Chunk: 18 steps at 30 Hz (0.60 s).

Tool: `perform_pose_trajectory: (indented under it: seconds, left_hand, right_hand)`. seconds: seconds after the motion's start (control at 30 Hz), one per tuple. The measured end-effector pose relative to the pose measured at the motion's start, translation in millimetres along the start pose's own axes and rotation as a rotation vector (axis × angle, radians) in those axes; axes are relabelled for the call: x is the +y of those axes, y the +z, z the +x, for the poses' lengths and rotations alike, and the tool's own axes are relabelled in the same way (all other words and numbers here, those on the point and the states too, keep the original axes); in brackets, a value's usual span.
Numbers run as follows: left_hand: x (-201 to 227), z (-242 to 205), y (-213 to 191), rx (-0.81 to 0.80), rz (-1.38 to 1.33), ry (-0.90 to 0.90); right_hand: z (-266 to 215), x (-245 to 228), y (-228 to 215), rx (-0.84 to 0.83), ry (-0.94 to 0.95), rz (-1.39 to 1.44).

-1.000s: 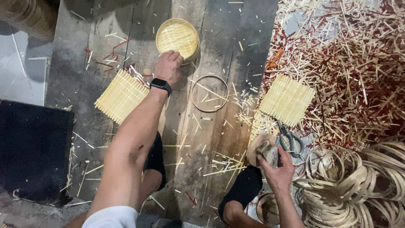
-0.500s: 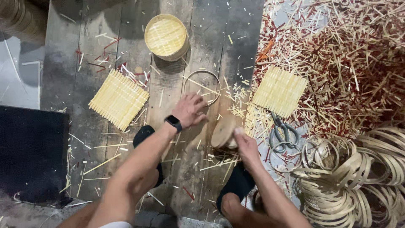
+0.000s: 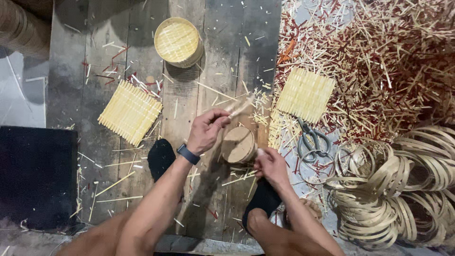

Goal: The person assembles small bamboo containers by weaving strips around circular wooden bases and forms, trimming excess material with scissors.

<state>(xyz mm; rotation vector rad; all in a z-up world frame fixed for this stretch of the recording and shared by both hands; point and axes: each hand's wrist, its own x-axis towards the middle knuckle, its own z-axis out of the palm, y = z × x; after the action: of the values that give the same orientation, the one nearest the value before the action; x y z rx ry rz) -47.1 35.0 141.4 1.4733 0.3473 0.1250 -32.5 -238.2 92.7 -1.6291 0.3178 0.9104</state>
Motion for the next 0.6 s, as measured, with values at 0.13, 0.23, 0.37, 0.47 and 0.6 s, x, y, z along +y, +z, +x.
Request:
perform_pose_trajectory:
  seconds: [0.13,0.23,0.37,0.47,0.6]
  left_hand:
    - [20.6,-10.9,10.1,-0.058,-0.029,-0.031]
    - [32.0,-14.6,15.2,-0.071,-0.067,-0.027]
    - [49.5,-15.9,23.7,-0.014,-0.178,-0.118]
    - [59.0,-18.7,30.4,0.116,0.069,-0.261]
    - [54.7,-20.3,44.1,0.096,0.026,-0.265]
  right_hand:
    - [8.0,-9.3,26.5,-0.019,-0.051,0.014]
    - [16.1,-8.0,32.5,-0.092,-0.222,0.049]
    - [26.1,3.9,34.4,-0.087,-0.134,0.209]
    - [23.3,8.0,22.2,-0.125,-0.137,0.183]
    - [9.0,-19.9,-13.4,0.067,-0.363,0.209]
